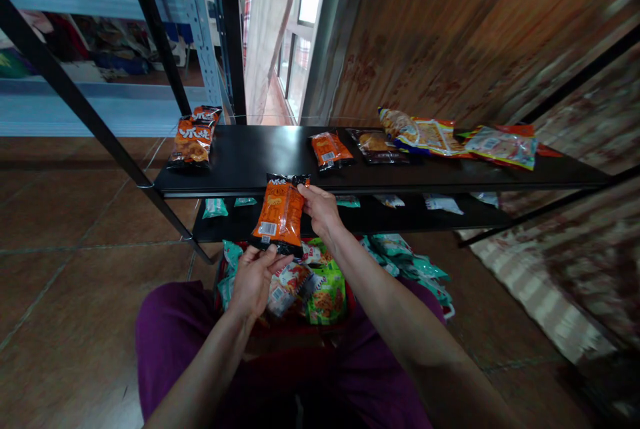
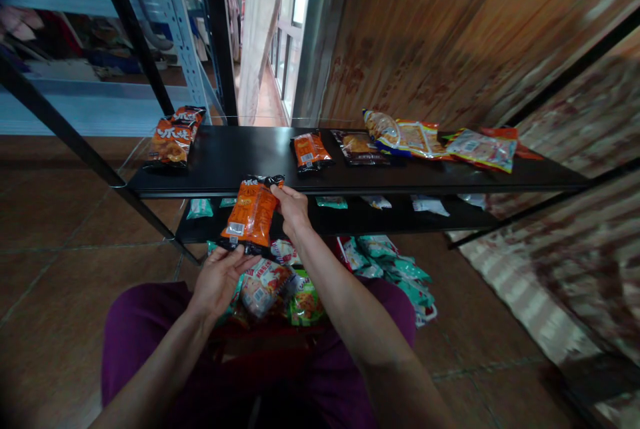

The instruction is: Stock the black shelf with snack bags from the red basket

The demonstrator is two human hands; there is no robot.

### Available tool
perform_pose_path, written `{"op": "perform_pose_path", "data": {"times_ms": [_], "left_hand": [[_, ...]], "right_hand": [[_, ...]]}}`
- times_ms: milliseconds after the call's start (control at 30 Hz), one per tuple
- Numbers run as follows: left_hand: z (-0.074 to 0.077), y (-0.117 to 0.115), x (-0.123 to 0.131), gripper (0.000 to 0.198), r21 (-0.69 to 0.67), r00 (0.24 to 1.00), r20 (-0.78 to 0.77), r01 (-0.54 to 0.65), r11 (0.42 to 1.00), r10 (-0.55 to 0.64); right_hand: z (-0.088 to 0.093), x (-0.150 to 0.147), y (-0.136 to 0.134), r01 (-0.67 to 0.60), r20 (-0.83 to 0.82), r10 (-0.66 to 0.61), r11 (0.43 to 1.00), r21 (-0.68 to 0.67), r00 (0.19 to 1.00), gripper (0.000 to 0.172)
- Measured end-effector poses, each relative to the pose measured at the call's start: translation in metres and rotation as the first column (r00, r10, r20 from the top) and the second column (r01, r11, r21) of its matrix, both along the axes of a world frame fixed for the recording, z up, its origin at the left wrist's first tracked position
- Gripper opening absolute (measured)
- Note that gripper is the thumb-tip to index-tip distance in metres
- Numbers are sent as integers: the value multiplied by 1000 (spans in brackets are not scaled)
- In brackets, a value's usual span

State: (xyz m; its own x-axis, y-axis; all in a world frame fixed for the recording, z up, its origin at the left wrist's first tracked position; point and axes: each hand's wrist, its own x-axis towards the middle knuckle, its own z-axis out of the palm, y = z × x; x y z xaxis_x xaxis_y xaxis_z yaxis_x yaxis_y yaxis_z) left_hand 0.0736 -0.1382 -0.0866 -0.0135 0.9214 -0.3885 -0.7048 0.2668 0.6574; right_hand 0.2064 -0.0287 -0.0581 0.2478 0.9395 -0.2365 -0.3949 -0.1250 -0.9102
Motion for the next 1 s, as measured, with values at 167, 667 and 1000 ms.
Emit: {"op": "perform_pose_path", "data": {"times_ms": [167, 667, 1000], "left_hand": [[-11, 1, -6, 30, -58, 999, -34, -39, 998, 37], [-30, -4, -4, 31, 94, 928, -343, -119, 988, 144], [-9, -6, -13, 17, 545, -61, -821, 214, 811, 568]], "right_hand": [[7, -1, -3, -56, 38, 54, 997, 52, 998, 25], [3, -16, -30, -394, 77, 390, 918, 50, 918, 59], [20, -28, -60, -587, 116, 575, 790, 178, 810, 61]]}}
